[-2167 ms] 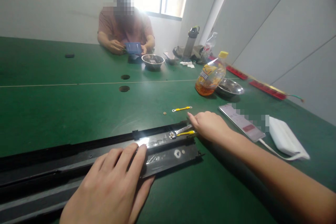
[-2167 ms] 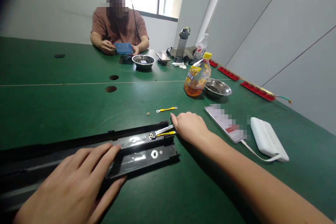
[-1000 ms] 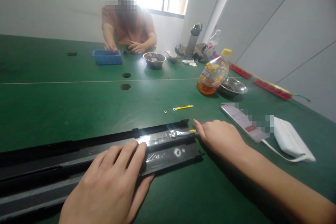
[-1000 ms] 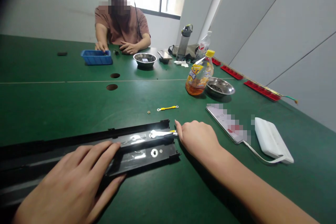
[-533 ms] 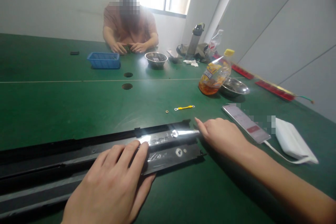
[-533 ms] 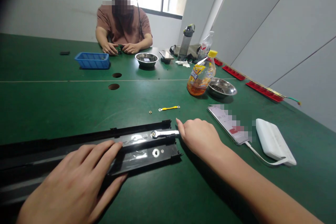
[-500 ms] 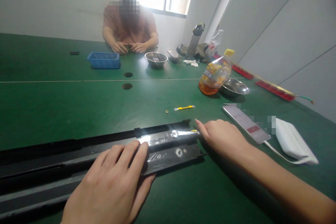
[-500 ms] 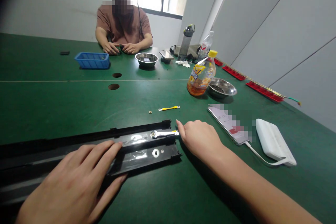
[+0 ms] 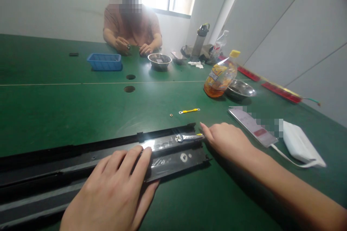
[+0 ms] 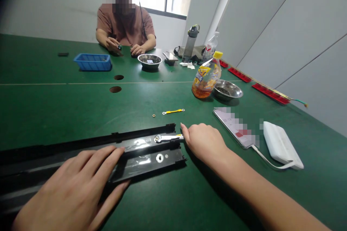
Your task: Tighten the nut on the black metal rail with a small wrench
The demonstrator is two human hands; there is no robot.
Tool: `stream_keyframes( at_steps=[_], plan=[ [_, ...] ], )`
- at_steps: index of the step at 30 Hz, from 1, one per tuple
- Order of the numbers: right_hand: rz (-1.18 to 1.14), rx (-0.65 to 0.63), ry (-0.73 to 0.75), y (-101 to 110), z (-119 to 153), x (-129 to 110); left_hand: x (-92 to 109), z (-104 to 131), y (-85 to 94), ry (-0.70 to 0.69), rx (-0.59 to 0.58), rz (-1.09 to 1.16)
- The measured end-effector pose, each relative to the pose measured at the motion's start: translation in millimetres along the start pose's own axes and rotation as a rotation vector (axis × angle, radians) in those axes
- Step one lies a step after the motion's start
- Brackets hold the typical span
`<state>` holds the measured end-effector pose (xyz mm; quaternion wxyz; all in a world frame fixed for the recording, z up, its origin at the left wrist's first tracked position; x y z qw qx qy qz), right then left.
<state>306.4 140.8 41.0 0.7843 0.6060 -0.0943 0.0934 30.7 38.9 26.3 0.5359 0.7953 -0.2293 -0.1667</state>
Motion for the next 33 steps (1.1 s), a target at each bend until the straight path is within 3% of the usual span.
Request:
stream_keyframes(
  at_steps=[3,9,16,24,30,33],
  plan=[
    [0.004,0.003,0.002,-1.7,2.2,1.1,-0.1,0.3,-1.6,0.002,-0.016,0.004],
    [0.011,0.059,-0.014,12.1,-29.3,-6.2,-1.9,1.3,-3.6,0.002,-0.011,0.004],
    [0.142,0.072,-0.007,11.0,5.5,-5.0,-0.9,1.9,-3.1,-0.009,-0.001,-0.005],
    [0.019,0.094,-0.012,12.2,-27.2,-8.1,1.5,1.1,0.5,-0.001,0.001,0.004],
    [-0.003,0.027,-0.032,-0.9,-4.2,-1.5,1.5,-2.2,0.7,-0.005,0.001,0.009],
    [-0.013,0.057,-0.028,1.6,-9.2,-2.0,0.4,-1.2,0.5,0.007,-0.001,0.005]
  ],
)
Point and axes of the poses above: each hand's wrist, its own z-axis away from the middle knuckle, its own y-axis out of the back of the hand, x = y × z, the point moved 5 cm from there along -z, towards the middle knuckle, and after that the axes turned 6 degrees about z, right-handed, at the moved point
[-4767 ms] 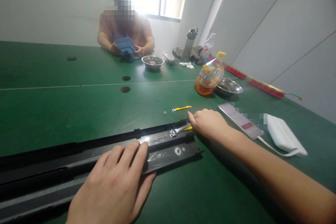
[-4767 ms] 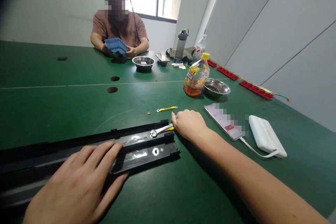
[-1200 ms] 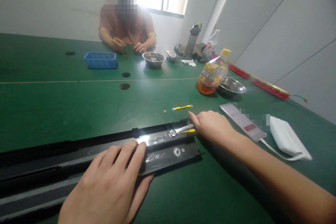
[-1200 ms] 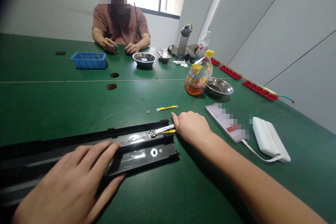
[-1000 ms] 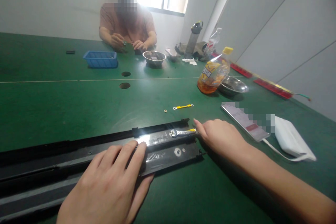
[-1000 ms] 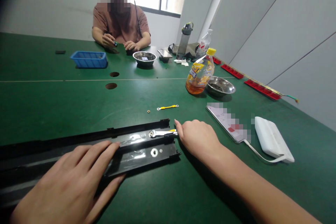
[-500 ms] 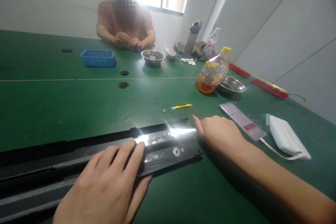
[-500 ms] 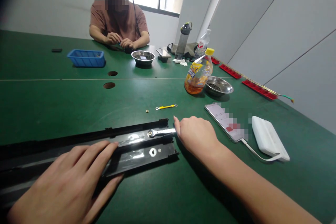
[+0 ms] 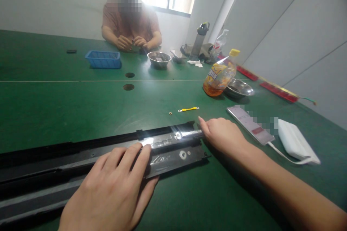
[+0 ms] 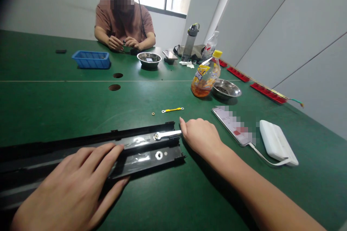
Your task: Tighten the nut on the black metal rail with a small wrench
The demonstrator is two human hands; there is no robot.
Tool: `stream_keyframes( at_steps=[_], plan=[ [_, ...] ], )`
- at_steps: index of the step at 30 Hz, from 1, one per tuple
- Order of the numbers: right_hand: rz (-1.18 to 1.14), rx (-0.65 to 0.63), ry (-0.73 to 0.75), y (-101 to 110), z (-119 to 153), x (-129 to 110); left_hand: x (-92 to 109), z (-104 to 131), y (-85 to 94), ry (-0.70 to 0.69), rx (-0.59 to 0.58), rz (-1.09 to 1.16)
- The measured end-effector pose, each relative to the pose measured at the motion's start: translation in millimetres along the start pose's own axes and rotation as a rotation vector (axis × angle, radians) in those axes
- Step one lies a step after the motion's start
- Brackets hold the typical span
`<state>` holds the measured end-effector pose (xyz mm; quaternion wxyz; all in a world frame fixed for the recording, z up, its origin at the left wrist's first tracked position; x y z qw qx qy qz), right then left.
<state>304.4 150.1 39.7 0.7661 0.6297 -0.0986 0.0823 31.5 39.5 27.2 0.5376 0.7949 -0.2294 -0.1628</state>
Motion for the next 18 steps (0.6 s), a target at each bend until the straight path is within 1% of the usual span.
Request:
stream_keyframes(
  at_steps=[3,5,7,11,13,18],
  plan=[
    [-0.015,0.027,0.014,4.5,-16.6,-4.5,-0.2,1.4,-0.5,0.004,-0.003,0.005],
    [-0.019,0.032,0.022,6.0,-21.4,-6.6,0.1,1.7,-0.6,0.0,0.001,0.007],
    [-0.015,0.031,0.027,5.5,-16.1,-6.3,0.5,1.6,-0.7,-0.004,-0.003,0.006],
    [-0.004,-0.005,0.025,0.2,5.6,-0.6,0.8,0.7,0.0,-0.003,-0.004,0.004],
    [0.004,-0.012,0.033,-0.7,7.0,0.2,0.8,0.5,0.1,-0.003,-0.002,0.004],
    [-0.008,0.015,0.032,3.6,-19.1,-5.2,-0.1,2.0,-0.8,-0.005,0.009,0.005]
  ],
)
Point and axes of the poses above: each hand's wrist, its own z-axis away from the middle knuckle, its own y-axis out of the back of the hand, x = y × z, the point moved 5 cm from there along -z, towards the middle knuckle, and after that the axes turned 6 degrees about z, right-handed, at the moved point
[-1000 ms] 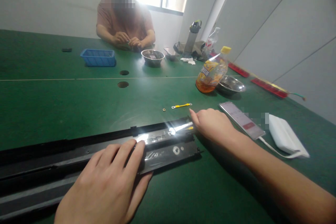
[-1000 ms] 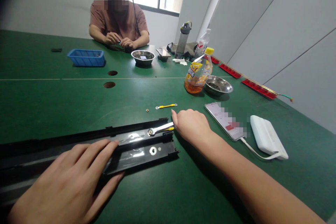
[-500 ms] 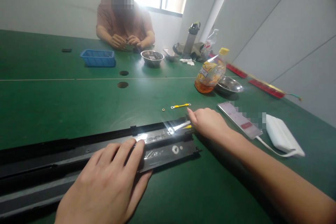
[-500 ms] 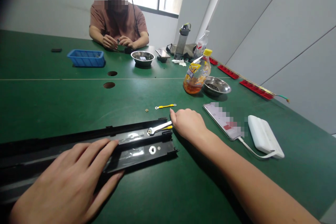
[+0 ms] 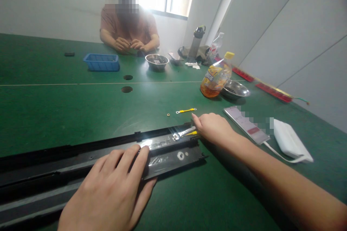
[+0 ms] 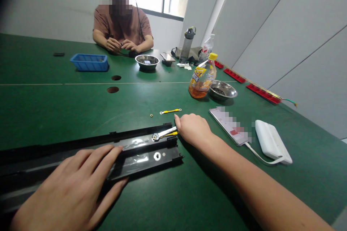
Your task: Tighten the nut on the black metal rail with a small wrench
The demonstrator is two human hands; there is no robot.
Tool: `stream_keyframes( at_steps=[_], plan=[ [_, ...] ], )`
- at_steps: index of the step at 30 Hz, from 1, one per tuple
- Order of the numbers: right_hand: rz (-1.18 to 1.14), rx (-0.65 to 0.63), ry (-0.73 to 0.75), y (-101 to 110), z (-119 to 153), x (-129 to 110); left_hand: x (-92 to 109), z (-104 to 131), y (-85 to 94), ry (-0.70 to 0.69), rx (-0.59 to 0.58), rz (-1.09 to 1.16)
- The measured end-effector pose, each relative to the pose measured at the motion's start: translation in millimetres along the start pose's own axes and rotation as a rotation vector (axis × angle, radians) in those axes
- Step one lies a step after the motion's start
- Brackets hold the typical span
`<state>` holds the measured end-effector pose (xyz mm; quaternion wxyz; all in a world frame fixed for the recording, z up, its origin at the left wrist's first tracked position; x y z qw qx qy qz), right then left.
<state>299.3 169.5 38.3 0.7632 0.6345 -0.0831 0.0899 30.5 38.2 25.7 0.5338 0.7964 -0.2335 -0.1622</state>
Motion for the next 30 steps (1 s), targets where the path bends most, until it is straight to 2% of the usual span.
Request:
stream_keyframes(
  at_steps=[3,9,17,23,25,30],
  plan=[
    [-0.006,0.001,-0.001,0.2,-2.2,-0.8,0.0,0.0,0.2,-0.005,0.006,-0.003],
    [0.001,-0.037,0.011,-3.9,25.1,5.9,1.4,-2.7,1.4,-0.01,0.003,-0.007],
    [0.025,0.037,0.013,8.2,-4.5,-3.1,-0.5,0.4,-2.4,-0.005,-0.003,0.002],
    [0.091,0.015,0.016,5.1,32.5,0.6,1.4,-2.0,2.7,-0.008,0.006,-0.006],
    [0.107,0.017,0.021,5.2,36.3,0.9,2.0,-2.6,3.4,-0.005,-0.004,-0.009],
    [0.082,0.046,0.033,8.4,7.9,-4.8,2.4,-2.8,4.4,-0.003,0.002,-0.009]
  ],
)
Point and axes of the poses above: each hand's wrist, its own z-axis away from the middle knuckle, its own y-axis out of the back of the hand, x = y × z, the point moved 5 cm from there along -z, towards the middle knuckle, and after that the axes turned 6 degrees about z, right-handed, at the moved point
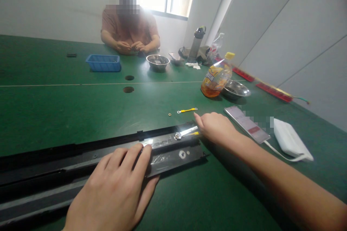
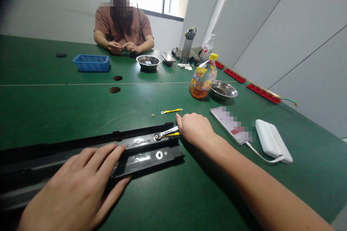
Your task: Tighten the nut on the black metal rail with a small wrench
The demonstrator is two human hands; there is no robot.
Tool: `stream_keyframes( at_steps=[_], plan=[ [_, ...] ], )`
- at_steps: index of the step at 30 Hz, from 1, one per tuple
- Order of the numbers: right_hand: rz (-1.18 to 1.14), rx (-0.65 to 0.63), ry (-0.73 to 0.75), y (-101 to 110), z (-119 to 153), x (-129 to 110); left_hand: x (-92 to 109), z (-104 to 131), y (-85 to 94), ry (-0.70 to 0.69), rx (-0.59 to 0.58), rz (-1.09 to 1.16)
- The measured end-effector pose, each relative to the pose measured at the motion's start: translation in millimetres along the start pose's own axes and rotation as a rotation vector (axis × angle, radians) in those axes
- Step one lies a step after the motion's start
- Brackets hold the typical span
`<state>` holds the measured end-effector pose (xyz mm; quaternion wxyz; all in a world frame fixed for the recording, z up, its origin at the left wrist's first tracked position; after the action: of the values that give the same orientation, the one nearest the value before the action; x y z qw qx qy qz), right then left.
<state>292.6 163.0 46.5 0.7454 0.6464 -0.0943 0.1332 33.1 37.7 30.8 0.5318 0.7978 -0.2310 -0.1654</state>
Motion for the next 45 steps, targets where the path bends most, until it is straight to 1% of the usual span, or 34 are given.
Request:
stream_keyframes(
  at_steps=[2,3,6,8,10,12,14,17,20,23,25,27,30,32,34,38,40,42,45],
  plan=[
    [-0.002,-0.001,0.013,-1.4,-6.9,-1.7,0.5,-0.4,0.4,-0.006,0.005,0.0],
    [0.003,0.001,0.016,-2.6,-6.1,-1.8,0.7,-0.8,0.6,-0.006,0.004,0.0],
    [0.047,0.004,0.048,-7.4,10.1,-0.9,1.2,-2.1,1.3,0.001,-0.001,0.001],
    [0.071,-0.017,0.082,-11.1,22.8,0.2,1.5,-2.6,1.7,0.006,-0.001,0.004],
    [0.088,-0.011,0.082,-11.3,27.4,1.6,1.8,-2.3,1.7,0.007,-0.006,0.006],
    [0.091,0.015,0.074,-8.2,21.4,0.9,1.9,-1.3,1.0,0.004,-0.014,0.003],
    [0.072,0.022,0.045,-4.1,8.7,-0.4,1.9,-0.3,0.7,0.001,-0.012,0.0],
    [0.026,0.0,0.005,-0.2,-4.1,-2.0,1.7,-0.3,0.9,0.002,-0.001,-0.006],
    [0.013,0.026,0.01,1.3,6.3,-1.9,1.8,-1.8,1.0,0.003,-0.01,-0.005],
    [-0.011,-0.021,0.038,-4.8,26.4,0.0,1.9,-3.0,1.2,0.004,-0.021,-0.001],
    [-0.01,-0.015,0.052,-5.9,31.0,0.7,1.7,-2.9,1.3,0.008,-0.024,0.001],
    [-0.014,0.005,0.046,-3.8,24.4,0.2,1.2,-2.2,1.1,0.016,-0.028,0.003],
    [-0.018,0.047,0.011,1.9,4.9,-1.9,1.0,-1.2,0.7,0.015,-0.034,0.009],
    [-0.017,0.061,0.008,3.5,-2.0,-3.8,1.2,-1.1,0.9,0.01,-0.032,0.011],
    [-0.013,0.06,0.013,1.8,2.2,-4.2,1.3,-1.4,1.4,0.011,-0.026,0.008],
    [-0.043,0.038,0.056,-5.9,29.6,-2.7,1.2,-2.4,2.2,0.016,-0.021,0.0],
    [-0.037,0.026,0.055,-7.7,36.9,-2.2,0.9,-2.1,1.7,0.018,-0.025,0.004],
    [-0.008,0.025,0.042,-6.3,33.3,-3.3,0.4,-1.2,0.5,0.022,-0.034,0.011],
    [0.037,0.043,0.058,-0.5,14.3,-7.5,-0.4,0.4,-1.7,0.023,-0.04,0.019]
  ],
)
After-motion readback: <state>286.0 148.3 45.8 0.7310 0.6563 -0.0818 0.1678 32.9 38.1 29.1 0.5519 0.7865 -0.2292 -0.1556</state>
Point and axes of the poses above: each hand's wrist, its own z-axis away from the middle knuckle, its own y-axis out of the back of the hand, x = y × z, the point moved 5 cm from there along -z, towards the middle knuckle, and after that the axes turned 6 degrees about z, right-handed, at the moved point
